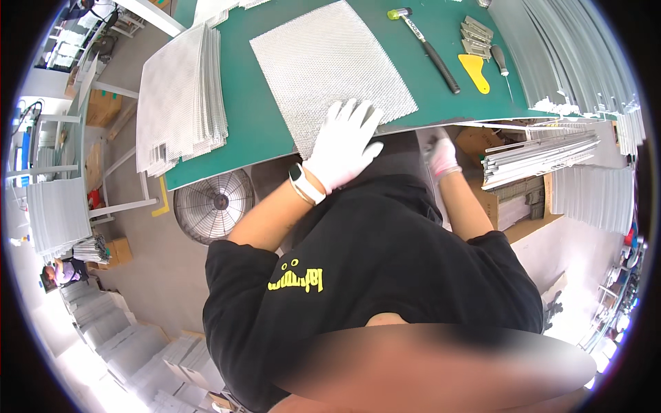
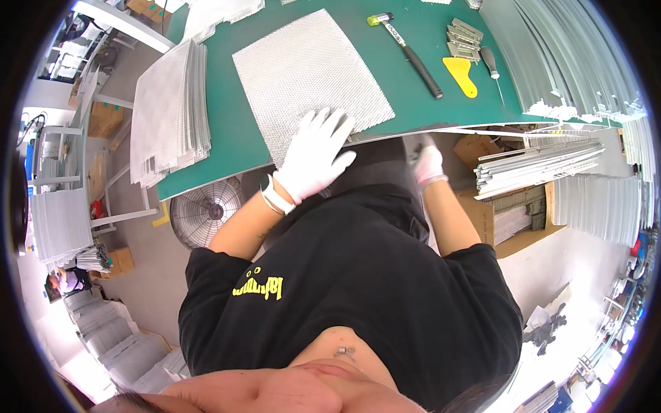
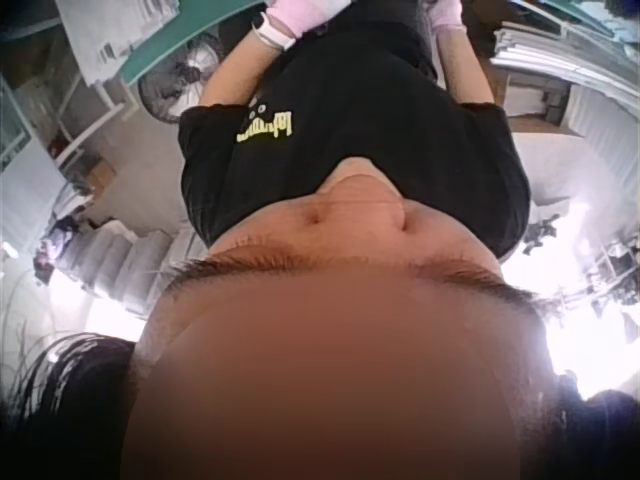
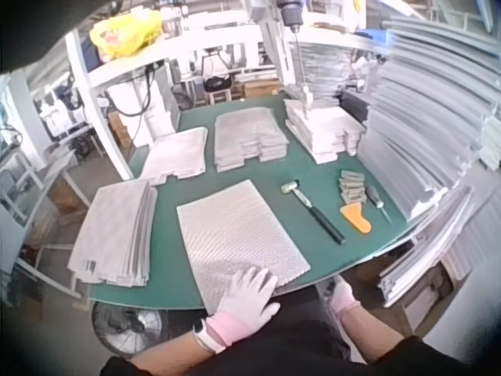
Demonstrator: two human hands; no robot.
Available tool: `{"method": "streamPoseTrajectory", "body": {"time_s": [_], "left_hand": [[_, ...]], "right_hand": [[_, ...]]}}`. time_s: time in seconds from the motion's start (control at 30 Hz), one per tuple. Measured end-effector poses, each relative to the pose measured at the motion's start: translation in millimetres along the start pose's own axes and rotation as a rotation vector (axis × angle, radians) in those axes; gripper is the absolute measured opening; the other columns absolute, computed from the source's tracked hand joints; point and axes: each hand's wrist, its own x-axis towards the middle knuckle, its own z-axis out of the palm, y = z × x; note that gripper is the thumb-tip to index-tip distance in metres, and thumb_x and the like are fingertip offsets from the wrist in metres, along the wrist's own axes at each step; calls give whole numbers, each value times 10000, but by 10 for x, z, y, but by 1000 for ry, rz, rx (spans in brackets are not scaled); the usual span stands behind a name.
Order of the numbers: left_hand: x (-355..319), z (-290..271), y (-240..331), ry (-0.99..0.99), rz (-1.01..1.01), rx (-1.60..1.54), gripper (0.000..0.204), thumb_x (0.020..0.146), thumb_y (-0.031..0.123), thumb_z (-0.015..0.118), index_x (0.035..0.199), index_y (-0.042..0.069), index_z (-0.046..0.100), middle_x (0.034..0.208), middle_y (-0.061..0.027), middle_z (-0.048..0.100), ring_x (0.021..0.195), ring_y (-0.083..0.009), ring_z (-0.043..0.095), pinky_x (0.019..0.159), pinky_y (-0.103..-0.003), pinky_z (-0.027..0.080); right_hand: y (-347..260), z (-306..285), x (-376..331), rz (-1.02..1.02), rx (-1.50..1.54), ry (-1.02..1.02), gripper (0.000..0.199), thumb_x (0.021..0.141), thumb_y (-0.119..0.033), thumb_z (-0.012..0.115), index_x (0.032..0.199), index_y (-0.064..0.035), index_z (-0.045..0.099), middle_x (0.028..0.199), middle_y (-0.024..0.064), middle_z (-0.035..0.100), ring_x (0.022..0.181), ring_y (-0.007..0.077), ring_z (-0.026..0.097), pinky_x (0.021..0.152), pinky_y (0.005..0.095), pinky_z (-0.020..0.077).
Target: Assembling metal mesh filters by attaching components using a hammer and a power drill.
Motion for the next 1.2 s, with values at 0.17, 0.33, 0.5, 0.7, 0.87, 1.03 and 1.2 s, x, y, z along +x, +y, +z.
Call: {"method": "streamPoseTrajectory", "body": {"time_s": [0.17,0.33,0.5,0.7,0.87,1.03,1.2], "left_hand": [[-444,-33,176,30,119,-448,234,851,149,681,1058,40,665,1082,-131,675,1025,-346,631,956,-456,493],[-1054,910,-3,-417,-587,-758,432,888,227,728,1261,22,652,1254,-166,675,1161,-324,646,1026,-430,491],[-1002,1286,166,-143,-462,-1547,909,924,371,740,1582,15,225,1633,-176,281,1515,-308,272,1225,-446,255],[-714,958,201,-121,-235,-1772,866,974,412,669,1594,33,198,1646,-163,250,1526,-287,241,1237,-432,221],[-745,179,171,154,-287,-1523,626,1001,522,553,1279,-36,615,1346,-176,625,1264,-282,583,1114,-406,407],[-1141,-801,-369,1176,-312,-1129,499,1047,555,449,753,153,473,594,27,423,603,-144,473,898,-415,514],[-1817,-1249,-762,1036,-448,-946,650,1035,628,381,911,29,600,565,-38,461,482,-165,515,735,-457,558]], "right_hand": [[-546,-563,467,2,286,-9,144,1034,-268,593,1076,-136,630,894,-36,636,775,93,545,628,258,408],[-215,-51,-278,-210,-70,-129,201,1035,-305,581,1043,-107,613,917,10,595,744,124,503,686,295,429],[-18,160,-1015,15,188,-154,215,966,-292,586,845,-148,484,807,36,514,718,184,497,659,335,419],[-166,301,-1411,93,-9,-392,305,979,-195,563,700,-108,475,693,62,519,713,224,562,706,367,474],[-409,550,-1691,18,72,-541,307,993,-293,582,1092,-4,612,1023,133,628,925,246,593,848,402,513],[-1682,-157,-1368,-284,453,-220,464,1004,-354,547,1242,43,564,1122,158,598,1008,282,570,929,458,487],[-2807,-752,-1745,-865,341,-392,251,979,-244,506,1009,-4,573,982,134,561,927,274,516,957,488,424]]}}
